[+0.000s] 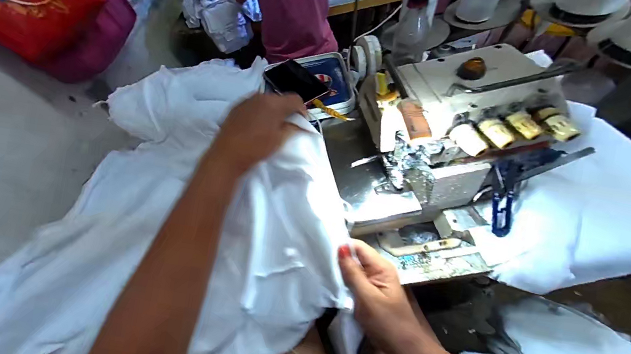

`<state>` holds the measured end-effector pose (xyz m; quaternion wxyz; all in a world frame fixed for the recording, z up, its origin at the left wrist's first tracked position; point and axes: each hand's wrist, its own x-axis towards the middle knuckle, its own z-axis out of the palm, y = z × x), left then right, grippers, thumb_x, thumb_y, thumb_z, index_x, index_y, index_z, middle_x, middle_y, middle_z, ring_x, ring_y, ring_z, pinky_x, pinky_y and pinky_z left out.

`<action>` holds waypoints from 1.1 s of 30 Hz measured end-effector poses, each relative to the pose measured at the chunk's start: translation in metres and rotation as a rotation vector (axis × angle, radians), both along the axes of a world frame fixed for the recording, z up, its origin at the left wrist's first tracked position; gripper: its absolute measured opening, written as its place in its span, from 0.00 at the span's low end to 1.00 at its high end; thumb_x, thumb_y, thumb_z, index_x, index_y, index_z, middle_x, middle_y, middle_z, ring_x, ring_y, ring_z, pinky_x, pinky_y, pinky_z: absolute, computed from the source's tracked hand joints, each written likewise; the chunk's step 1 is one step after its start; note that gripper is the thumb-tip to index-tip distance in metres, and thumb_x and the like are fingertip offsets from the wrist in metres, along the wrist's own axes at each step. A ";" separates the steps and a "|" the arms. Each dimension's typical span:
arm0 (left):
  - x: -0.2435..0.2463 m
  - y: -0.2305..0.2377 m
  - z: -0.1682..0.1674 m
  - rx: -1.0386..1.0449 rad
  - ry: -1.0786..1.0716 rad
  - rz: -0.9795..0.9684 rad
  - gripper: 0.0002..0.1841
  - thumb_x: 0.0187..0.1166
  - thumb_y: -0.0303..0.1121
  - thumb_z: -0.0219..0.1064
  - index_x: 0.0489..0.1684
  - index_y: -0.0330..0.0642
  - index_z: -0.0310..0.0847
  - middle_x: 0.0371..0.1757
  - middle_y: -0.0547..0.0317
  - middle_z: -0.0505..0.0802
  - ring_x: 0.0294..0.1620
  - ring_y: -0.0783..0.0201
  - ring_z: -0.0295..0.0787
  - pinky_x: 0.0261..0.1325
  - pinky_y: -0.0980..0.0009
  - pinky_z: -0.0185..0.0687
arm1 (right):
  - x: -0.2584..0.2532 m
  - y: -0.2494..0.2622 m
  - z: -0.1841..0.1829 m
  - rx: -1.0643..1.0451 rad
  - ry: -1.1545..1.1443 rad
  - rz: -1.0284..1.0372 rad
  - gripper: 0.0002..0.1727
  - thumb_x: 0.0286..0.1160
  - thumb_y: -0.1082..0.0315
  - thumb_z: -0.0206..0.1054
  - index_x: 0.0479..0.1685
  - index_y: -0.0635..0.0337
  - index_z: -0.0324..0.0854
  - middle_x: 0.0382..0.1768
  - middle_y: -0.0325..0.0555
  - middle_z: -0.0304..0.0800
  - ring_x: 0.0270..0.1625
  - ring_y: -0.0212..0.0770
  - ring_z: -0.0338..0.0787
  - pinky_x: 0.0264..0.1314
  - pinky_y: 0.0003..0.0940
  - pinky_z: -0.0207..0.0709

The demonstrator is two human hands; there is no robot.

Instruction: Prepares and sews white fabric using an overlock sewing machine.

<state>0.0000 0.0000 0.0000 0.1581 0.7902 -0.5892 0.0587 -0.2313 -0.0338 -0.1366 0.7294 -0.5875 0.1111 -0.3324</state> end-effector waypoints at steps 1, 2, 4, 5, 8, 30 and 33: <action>-0.005 -0.028 -0.017 0.154 0.057 0.009 0.12 0.81 0.32 0.69 0.53 0.33 0.89 0.53 0.33 0.93 0.60 0.32 0.89 0.63 0.29 0.76 | -0.013 -0.012 -0.014 0.006 0.058 -0.088 0.11 0.88 0.73 0.54 0.47 0.65 0.83 0.36 0.28 0.90 0.39 0.17 0.88 0.48 0.18 0.85; -0.010 -0.049 -0.032 0.261 0.108 0.026 0.13 0.81 0.34 0.70 0.53 0.34 0.89 0.52 0.34 0.93 0.59 0.32 0.88 0.61 0.28 0.76 | -0.025 -0.022 -0.026 0.019 0.105 -0.165 0.11 0.87 0.73 0.54 0.46 0.63 0.83 0.34 0.28 0.90 0.37 0.17 0.89 0.46 0.18 0.85; -0.022 -0.078 -0.049 0.363 0.206 0.113 0.14 0.83 0.37 0.70 0.53 0.34 0.87 0.52 0.33 0.91 0.60 0.33 0.87 0.61 0.31 0.75 | -0.041 -0.036 -0.042 0.053 0.162 -0.266 0.10 0.87 0.73 0.55 0.45 0.61 0.84 0.32 0.27 0.91 0.35 0.18 0.89 0.42 0.17 0.86; -0.031 -0.087 -0.050 0.381 0.237 0.171 0.15 0.84 0.38 0.69 0.54 0.34 0.86 0.53 0.32 0.90 0.62 0.33 0.85 0.63 0.33 0.74 | -0.045 -0.039 -0.047 0.055 0.159 -0.309 0.11 0.87 0.74 0.55 0.46 0.62 0.84 0.33 0.28 0.91 0.35 0.18 0.90 0.43 0.16 0.85; -0.061 -0.096 -0.041 0.360 0.281 0.309 0.16 0.85 0.35 0.65 0.61 0.30 0.83 0.62 0.30 0.88 0.71 0.35 0.82 0.70 0.36 0.71 | -0.044 -0.044 -0.049 0.013 0.117 -0.423 0.10 0.86 0.75 0.56 0.46 0.64 0.85 0.37 0.27 0.92 0.40 0.16 0.90 0.49 0.14 0.85; -0.217 0.022 -0.161 -0.372 1.304 0.011 0.18 0.77 0.27 0.68 0.57 0.19 0.77 0.48 0.56 0.91 0.41 0.82 0.86 0.44 0.83 0.84 | -0.072 -0.047 -0.054 -0.326 0.008 -0.284 0.31 0.95 0.46 0.42 0.50 0.64 0.83 0.40 0.28 0.86 0.48 0.12 0.82 0.57 0.14 0.77; -0.222 0.029 -0.164 -0.581 1.260 0.041 0.03 0.77 0.19 0.65 0.40 0.29 0.84 0.36 0.70 0.91 0.35 0.85 0.86 0.42 0.84 0.84 | -0.075 -0.039 -0.052 -0.333 -0.014 -0.220 0.25 0.91 0.50 0.54 0.57 0.66 0.79 0.41 0.29 0.84 0.46 0.12 0.82 0.54 0.12 0.78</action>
